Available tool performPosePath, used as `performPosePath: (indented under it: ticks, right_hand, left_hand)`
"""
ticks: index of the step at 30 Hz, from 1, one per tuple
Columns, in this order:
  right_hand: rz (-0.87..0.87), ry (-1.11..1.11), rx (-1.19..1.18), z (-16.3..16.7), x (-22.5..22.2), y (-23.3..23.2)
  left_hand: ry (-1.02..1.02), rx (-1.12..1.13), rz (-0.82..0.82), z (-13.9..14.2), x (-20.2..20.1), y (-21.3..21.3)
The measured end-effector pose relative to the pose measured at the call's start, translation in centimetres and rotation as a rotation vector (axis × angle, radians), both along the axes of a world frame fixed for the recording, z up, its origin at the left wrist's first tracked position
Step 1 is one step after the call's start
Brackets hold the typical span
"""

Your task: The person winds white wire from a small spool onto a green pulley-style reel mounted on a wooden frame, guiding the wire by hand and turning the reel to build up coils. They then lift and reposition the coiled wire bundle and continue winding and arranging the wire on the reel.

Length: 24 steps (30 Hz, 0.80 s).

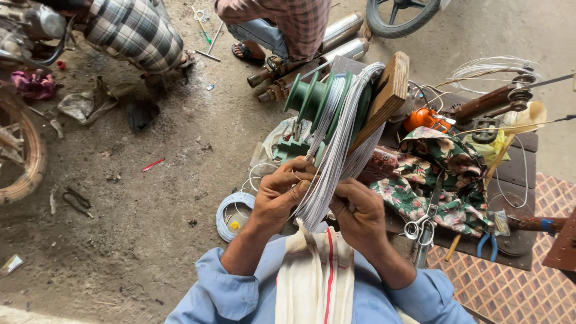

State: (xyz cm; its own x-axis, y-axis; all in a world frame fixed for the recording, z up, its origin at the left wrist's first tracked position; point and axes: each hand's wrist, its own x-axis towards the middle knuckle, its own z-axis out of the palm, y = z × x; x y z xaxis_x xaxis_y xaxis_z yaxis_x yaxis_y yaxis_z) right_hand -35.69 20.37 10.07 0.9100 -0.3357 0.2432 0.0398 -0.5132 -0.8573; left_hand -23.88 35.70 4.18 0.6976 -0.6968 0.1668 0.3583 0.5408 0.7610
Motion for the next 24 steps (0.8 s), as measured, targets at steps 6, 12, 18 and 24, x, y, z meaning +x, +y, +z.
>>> performPosePath:
  ticks: [6,12,18,24]
  right_hand:
    - [-0.174,-0.114,0.327,-0.1,-1.1,-2.2]
    - [-0.311,-0.024,0.353,0.5,-0.3,-3.9]
    - [-0.362,-0.046,-0.034,1.8,1.1,-3.2]
    - [-0.302,-0.154,-0.279,2.1,2.0,-2.9]
  left_hand:
    - [-0.017,0.014,0.089,-0.1,1.5,-0.6]
    - [-0.107,0.245,0.026,-0.1,3.9,-1.8]
    - [-0.408,0.285,-0.039,-1.4,5.4,-2.5]
    - [-0.105,0.181,-0.129,-1.9,4.1,-3.5]
